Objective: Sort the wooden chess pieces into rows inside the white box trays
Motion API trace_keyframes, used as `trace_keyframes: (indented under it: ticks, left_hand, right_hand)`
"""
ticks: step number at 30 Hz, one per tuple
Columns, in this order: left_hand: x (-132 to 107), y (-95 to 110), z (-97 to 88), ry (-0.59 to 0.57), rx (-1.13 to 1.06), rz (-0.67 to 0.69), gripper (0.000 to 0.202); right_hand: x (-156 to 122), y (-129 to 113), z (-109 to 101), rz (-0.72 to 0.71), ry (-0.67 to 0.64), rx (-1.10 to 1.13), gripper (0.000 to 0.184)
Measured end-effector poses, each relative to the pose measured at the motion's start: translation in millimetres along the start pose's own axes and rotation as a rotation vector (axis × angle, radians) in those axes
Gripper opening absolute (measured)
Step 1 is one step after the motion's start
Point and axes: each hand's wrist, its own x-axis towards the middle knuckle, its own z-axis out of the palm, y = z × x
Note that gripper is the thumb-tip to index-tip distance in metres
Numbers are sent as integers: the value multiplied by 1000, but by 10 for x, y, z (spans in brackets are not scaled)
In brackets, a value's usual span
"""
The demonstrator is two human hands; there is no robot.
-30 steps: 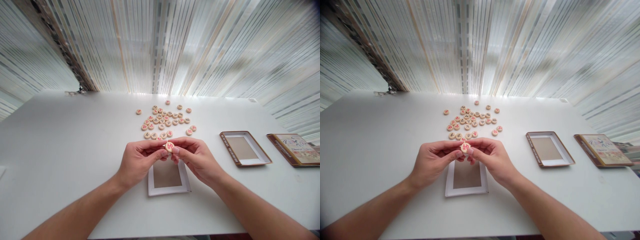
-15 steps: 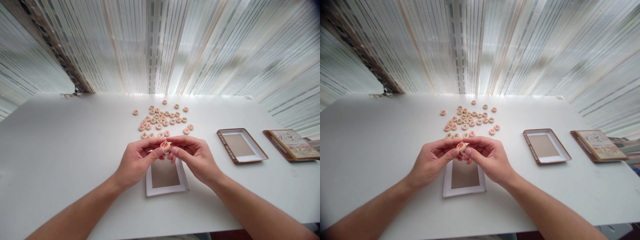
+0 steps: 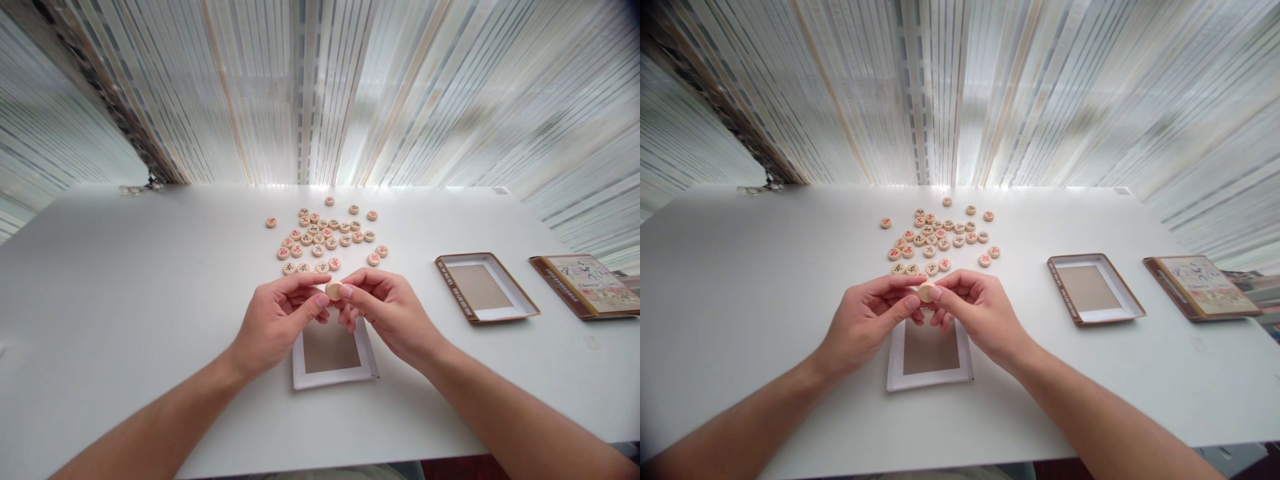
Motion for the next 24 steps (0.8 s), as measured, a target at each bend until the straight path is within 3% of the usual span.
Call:
trace_keyframes:
  ticks: [4, 7, 18, 24]
  left_hand:
    - [-20, -32, 10, -26, -43, 7, 36]
    - [-27, -50, 8, -46, -24, 19, 33]
    - [-54, -25, 6, -116, 215, 139, 24]
    - [-44, 11, 19, -159, 178, 148, 30]
  right_hand:
    - [3, -38, 8, 128, -35, 94, 33]
    - [8, -64, 30, 181, -48, 117, 35]
    - [-4, 12, 17, 186, -53, 39, 39]
    - [-15, -15, 29, 191, -69, 82, 35]
